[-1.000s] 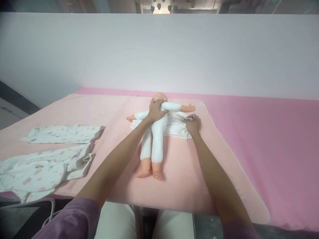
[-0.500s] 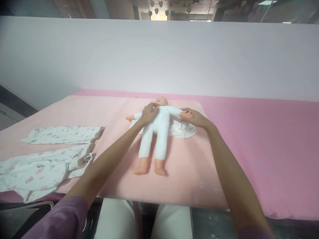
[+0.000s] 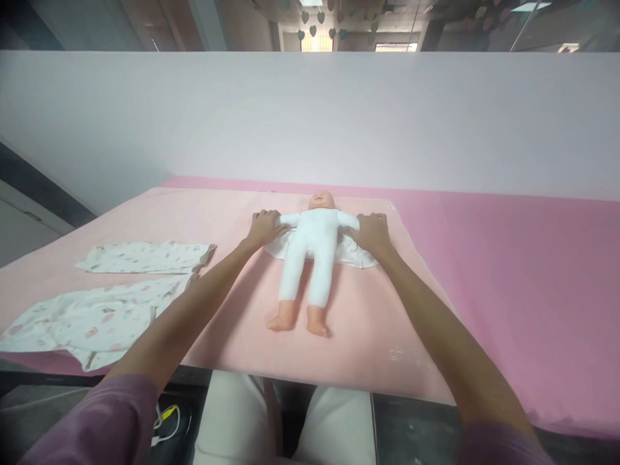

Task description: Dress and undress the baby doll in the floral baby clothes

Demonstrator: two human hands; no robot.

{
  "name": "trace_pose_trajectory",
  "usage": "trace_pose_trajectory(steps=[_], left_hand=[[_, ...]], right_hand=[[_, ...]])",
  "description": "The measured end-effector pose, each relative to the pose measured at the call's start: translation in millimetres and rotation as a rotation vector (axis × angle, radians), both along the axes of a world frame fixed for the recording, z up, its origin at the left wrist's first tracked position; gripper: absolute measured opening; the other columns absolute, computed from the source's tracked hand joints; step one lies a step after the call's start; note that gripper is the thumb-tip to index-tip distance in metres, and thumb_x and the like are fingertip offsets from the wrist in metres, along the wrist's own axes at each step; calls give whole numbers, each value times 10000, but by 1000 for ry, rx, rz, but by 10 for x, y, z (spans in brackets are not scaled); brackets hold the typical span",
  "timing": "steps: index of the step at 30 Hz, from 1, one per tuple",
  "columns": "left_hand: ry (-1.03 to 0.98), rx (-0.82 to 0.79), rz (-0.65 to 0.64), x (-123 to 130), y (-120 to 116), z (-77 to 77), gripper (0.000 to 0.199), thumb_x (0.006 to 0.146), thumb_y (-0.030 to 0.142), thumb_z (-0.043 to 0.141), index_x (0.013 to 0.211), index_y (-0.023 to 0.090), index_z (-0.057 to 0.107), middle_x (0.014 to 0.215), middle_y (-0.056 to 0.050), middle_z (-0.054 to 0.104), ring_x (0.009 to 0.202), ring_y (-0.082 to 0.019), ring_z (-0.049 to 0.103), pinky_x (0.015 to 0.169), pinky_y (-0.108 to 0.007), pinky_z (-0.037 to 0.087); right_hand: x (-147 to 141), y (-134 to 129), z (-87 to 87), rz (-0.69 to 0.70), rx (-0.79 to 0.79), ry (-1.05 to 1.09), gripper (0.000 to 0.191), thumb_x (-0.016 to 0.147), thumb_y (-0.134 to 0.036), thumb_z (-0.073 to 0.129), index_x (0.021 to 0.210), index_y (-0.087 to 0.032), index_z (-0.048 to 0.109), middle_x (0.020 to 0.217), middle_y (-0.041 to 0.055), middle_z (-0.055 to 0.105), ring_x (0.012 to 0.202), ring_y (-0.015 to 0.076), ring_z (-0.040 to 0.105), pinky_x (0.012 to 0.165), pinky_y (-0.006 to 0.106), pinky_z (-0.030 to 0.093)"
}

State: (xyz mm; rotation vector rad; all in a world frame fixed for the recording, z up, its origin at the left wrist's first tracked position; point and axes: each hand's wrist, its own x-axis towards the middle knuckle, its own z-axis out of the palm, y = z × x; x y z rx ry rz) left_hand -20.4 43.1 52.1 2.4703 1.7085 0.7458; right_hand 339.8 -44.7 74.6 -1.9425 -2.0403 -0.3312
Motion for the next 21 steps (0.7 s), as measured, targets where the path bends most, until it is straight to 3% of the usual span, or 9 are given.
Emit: trace_pose_trajectory(steps=[3, 6, 12, 14, 19, 21], left_hand=[[42, 3, -2, 97, -100, 150, 513, 1099, 682, 530, 1167, 180, 607, 1166, -176, 755, 1200, -379, 627, 1178, -597, 385], [66, -8, -28, 360, -227, 313, 504, 1114, 670, 494, 1214, 190, 609, 1174, -181, 770, 1191, -401, 688, 1135, -563, 417], [64, -70, -178, 1482, -556, 453, 498, 1151, 613, 430, 1299, 159, 574, 1217, -187, 794, 1222, -392, 738, 1132, -505, 418], [61, -114, -233, 1925, -668, 424, 487, 1155, 596, 431, 1302, 152, 569, 1251, -193, 789, 1251, -385, 732, 1138, -496, 422], [44, -240, -341, 2916, -885, 280, 487, 1155, 580, 420, 1338, 148, 551, 1333, -193, 770, 1321, -363, 703, 1164, -473, 420], [45, -278, -397, 3255, -930, 205, 504, 1153, 583, 409, 1348, 141, 553, 1345, -193, 767, 1323, -360, 702, 1199, -482, 392]], right_hand=[[250, -95, 119, 6, 53, -40, 412, 1033, -566, 638, 938, -175, 726, 891, 157, 768, 959, 362, 684, 1063, 554, 404], [683, -260, 299, -10, 105, -91, 472, 1064, -611, 596, 866, -196, 702, 850, 138, 759, 890, 332, 670, 1041, 547, 386], [1825, -607, 483, -236, 101, -101, 621, 1086, -735, 525, 785, -210, 660, 804, 194, 754, 823, 303, 653, 936, 516, 335], [2219, -710, 463, -354, 31, -105, 629, 1084, -749, 514, 832, -206, 707, 896, 220, 783, 883, 322, 671, 935, 515, 320], [3137, -941, 247, -609, -173, -133, 532, 1052, -651, 614, 1186, -176, 812, 1148, 268, 798, 1093, 395, 693, 1028, 540, 290], [3506, -1019, 86, -688, -179, -103, 490, 1000, -607, 671, 1110, -163, 849, 1094, 305, 790, 1090, 427, 697, 995, 569, 287]])
